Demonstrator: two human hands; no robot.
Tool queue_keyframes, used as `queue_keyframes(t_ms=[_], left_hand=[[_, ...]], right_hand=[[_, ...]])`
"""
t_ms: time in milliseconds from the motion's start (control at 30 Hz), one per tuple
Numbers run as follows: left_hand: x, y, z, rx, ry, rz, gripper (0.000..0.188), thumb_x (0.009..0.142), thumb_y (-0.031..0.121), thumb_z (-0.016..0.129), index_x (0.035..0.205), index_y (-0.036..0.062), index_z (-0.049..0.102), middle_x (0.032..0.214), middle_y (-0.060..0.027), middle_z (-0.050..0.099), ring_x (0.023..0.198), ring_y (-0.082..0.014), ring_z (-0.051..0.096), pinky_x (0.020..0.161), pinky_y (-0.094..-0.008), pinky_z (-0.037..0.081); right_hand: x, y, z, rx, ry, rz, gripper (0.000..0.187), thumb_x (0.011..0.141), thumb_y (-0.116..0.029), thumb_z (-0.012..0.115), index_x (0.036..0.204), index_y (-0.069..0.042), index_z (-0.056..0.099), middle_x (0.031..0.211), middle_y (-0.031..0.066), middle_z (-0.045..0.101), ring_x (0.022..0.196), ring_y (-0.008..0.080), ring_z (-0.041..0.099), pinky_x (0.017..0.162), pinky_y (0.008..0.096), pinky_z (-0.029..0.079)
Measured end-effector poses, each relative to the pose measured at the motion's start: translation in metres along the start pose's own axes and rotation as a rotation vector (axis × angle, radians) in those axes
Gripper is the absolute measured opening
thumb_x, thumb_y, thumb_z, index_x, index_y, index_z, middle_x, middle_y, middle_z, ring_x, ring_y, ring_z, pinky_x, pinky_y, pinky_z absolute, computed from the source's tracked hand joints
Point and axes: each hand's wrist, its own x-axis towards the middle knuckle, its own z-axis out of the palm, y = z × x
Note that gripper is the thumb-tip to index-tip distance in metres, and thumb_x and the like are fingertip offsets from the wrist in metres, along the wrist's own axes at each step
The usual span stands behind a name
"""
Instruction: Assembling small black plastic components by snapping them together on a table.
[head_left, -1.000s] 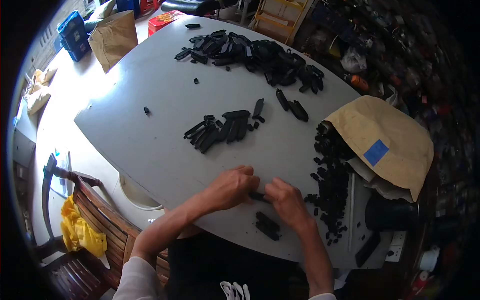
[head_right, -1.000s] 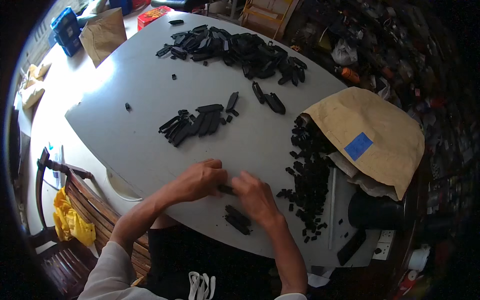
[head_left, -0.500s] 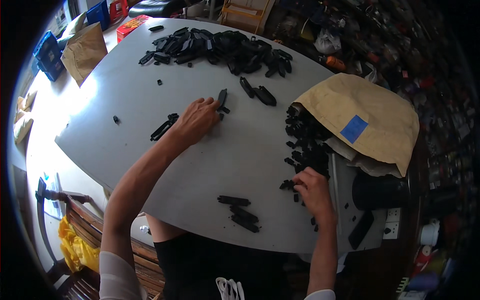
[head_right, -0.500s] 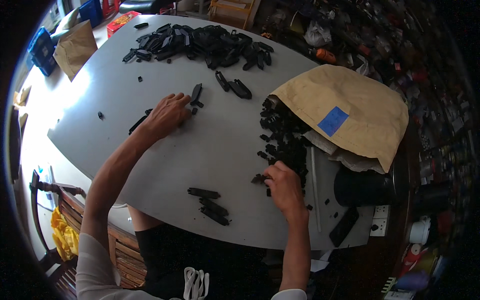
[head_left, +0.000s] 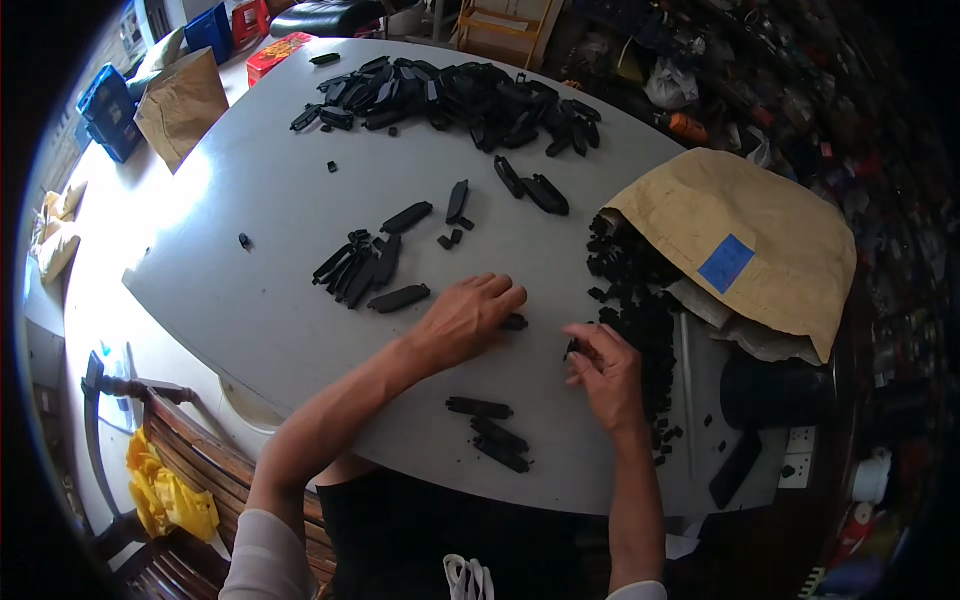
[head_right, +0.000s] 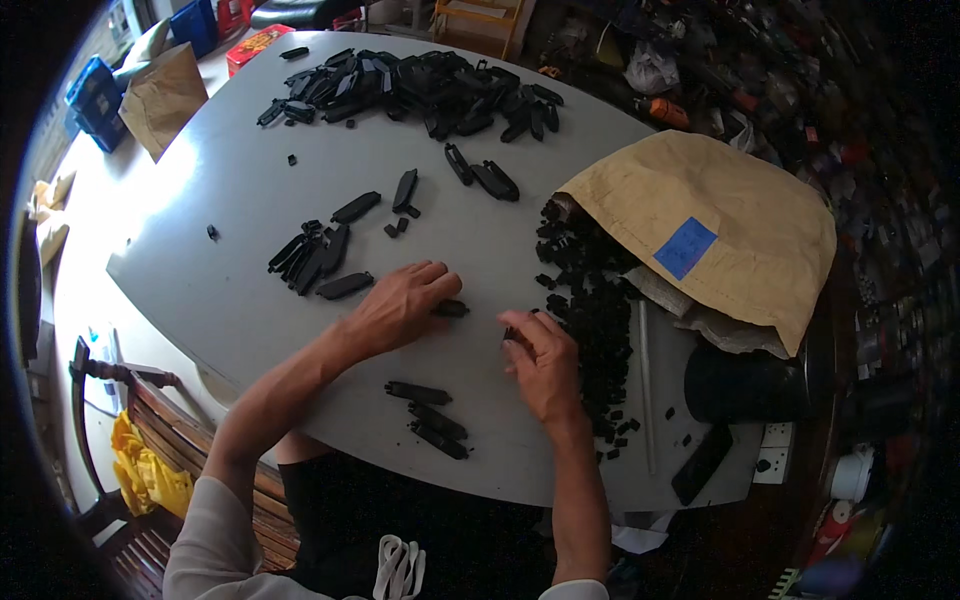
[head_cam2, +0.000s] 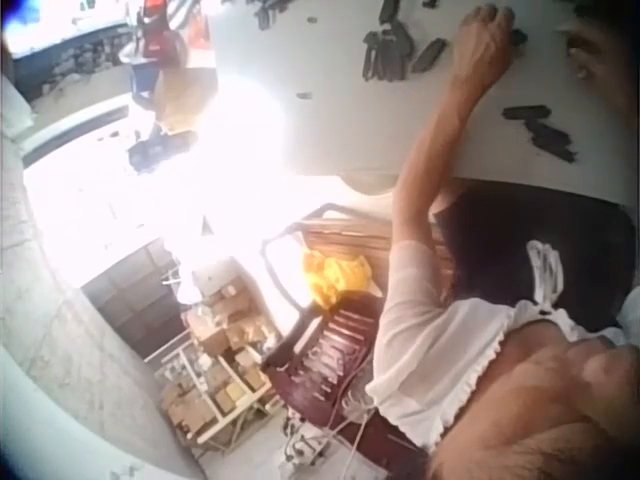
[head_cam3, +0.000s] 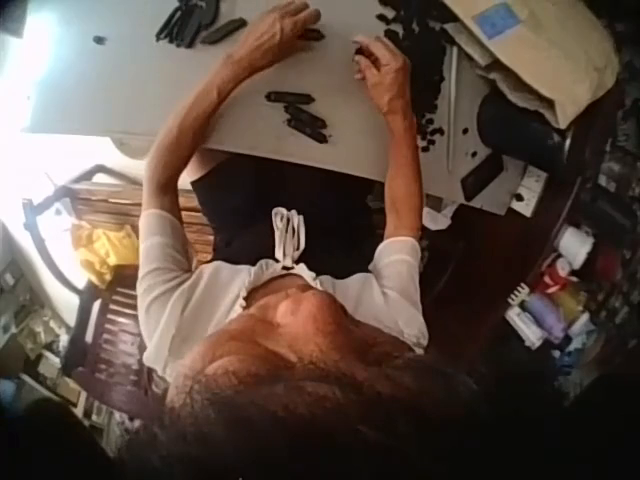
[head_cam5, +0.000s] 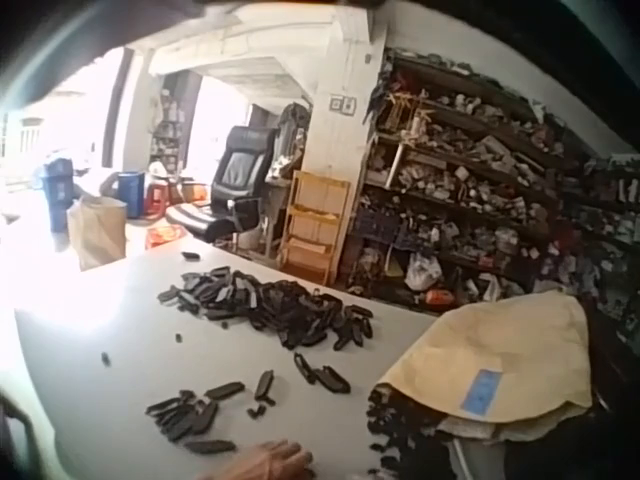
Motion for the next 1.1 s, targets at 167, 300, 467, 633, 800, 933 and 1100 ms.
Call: queue_keyframes(t_ms=[167,300,467,633,800,933,1100], left_hand=[[-0.023,-0.001,-0.008,-0.144,0.097,-0.177,0.037,0.062,0.007,0.076,0.093,0.0043,0.056,0.092,-0.0095,0.053,0.09,-0.031,0.054,0.08,-0.0395,0.044],[-0.029,-0.008,0.0,-0.243,0.071,-0.253,0.032,0.061,0.004,0.076,0.089,0.0044,0.059,0.089,-0.0106,0.054,0.086,-0.03,0.056,0.072,-0.0381,0.046],[-0.03,-0.012,-0.002,-0.334,0.098,-0.264,0.028,0.061,0.0,0.075,0.085,0.0026,0.06,0.087,-0.0109,0.053,0.08,-0.0293,0.057,0.067,-0.037,0.046],[-0.031,-0.019,-0.003,-0.402,0.136,-0.244,0.03,0.056,-0.001,0.076,0.079,0.001,0.057,0.084,-0.0113,0.053,0.081,-0.0309,0.056,0.068,-0.0383,0.046],[-0.032,-0.027,-0.002,-0.459,0.146,-0.227,0.031,0.054,-0.005,0.075,0.079,0.0004,0.058,0.089,-0.011,0.052,0.079,-0.0272,0.057,0.066,-0.0347,0.047],[-0.032,-0.026,0.002,-0.503,0.148,-0.256,0.029,0.054,-0.005,0.074,0.076,-0.0001,0.057,0.089,-0.0108,0.052,0.079,-0.0275,0.056,0.065,-0.0348,0.047],[-0.033,-0.025,0.003,-0.488,0.165,-0.244,0.027,0.055,-0.005,0.073,0.075,-0.0005,0.054,0.088,-0.0104,0.051,0.078,-0.0285,0.056,0.064,-0.0361,0.046]], right_hand=[[0.015,-0.007,0.011,0.415,-0.076,0.223,0.013,0.084,0.005,0.058,0.097,0.004,0.059,0.078,0.0093,0.063,0.062,0.0127,0.063,0.053,0.0235,0.055],[0.035,-0.017,0.035,0.391,-0.127,0.174,0.008,0.085,0.003,0.058,0.092,0.003,0.059,0.069,0.0075,0.062,0.056,0.0119,0.062,0.047,0.0227,0.052],[0.049,-0.012,0.054,0.375,-0.185,0.166,0.006,0.087,-0.003,0.059,0.082,-0.001,0.058,0.061,0.0036,0.059,0.045,0.0054,0.051,0.036,0.0189,0.037],[0.052,-0.011,0.059,0.354,-0.181,0.211,0.009,0.088,-0.006,0.059,0.079,-0.003,0.058,0.06,0.0029,0.058,0.043,0.0043,0.047,0.035,0.018,0.034],[0.054,-0.022,0.057,0.318,-0.176,0.268,0.009,0.087,-0.006,0.059,0.078,-0.003,0.058,0.058,0.003,0.058,0.043,0.0043,0.047,0.035,0.0178,0.034],[0.055,-0.028,0.058,0.197,-0.152,0.264,0.009,0.085,-0.004,0.059,0.077,-0.001,0.057,0.058,0.0027,0.058,0.043,0.0052,0.048,0.037,0.0195,0.036],[0.054,-0.025,0.057,0.312,-0.107,0.185,0.007,0.085,-0.003,0.059,0.079,-0.001,0.058,0.062,0.0046,0.06,0.045,0.0064,0.051,0.038,0.0197,0.04]])
